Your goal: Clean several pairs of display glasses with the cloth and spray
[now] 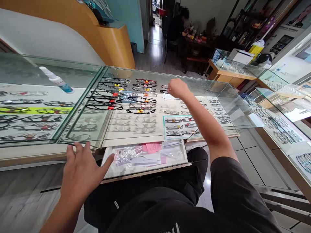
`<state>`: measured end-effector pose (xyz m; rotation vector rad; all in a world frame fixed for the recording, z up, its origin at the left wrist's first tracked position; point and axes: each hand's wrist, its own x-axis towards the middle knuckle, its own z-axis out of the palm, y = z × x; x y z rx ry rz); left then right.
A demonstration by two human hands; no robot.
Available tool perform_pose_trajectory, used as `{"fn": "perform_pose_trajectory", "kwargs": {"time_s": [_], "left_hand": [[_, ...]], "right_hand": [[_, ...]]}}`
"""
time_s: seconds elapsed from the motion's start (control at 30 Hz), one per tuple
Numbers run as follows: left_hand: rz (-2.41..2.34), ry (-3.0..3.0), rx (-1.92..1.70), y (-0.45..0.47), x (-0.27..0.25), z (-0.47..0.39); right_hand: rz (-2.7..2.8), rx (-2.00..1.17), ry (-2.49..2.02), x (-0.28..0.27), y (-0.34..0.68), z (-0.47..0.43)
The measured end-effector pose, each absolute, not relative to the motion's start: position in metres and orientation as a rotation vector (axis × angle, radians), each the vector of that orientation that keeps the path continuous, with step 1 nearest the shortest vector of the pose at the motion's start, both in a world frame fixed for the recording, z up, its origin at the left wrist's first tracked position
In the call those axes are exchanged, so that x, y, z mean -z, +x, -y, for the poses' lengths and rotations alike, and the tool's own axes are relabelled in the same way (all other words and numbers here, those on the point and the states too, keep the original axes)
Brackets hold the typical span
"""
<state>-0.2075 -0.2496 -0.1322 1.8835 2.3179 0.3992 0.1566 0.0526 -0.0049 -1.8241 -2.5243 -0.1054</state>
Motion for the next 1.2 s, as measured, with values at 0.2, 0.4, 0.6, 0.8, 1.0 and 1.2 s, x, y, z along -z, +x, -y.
{"fn": "perform_pose_trajectory", "kwargs": {"time_s": [0.2, 0.4, 0.6, 0.8, 1.0, 1.2], "left_hand": [[-2.338, 1.868, -0.347, -0.203, 0.128, 0.249], [-2.364, 1.829, -0.372, -0.201, 0.129, 0.251], [-2.369, 1.839, -0.384, -0.202, 0.132, 0.251], [-2.355, 1.837, -0.370, -0.202, 0.129, 0.251], [-2.348, 1.860, -0.379, -0.203, 0.131, 0.250], [-2.350, 1.857, -0.356, -0.204, 0.133, 0.250]], "right_hand": [[2.518, 0.048, -1.881, 0.041, 0.185, -0.117], [2.548, 0.005, -1.932, 0.052, 0.185, -0.134], [2.580, -0.020, -1.918, 0.051, 0.182, -0.136], [2.558, -0.067, -1.928, 0.054, 0.179, -0.131], [2.539, -0.157, -2.005, 0.050, 0.180, -0.122], [2.530, -0.163, -2.048, 0.048, 0.175, -0.111]]}}
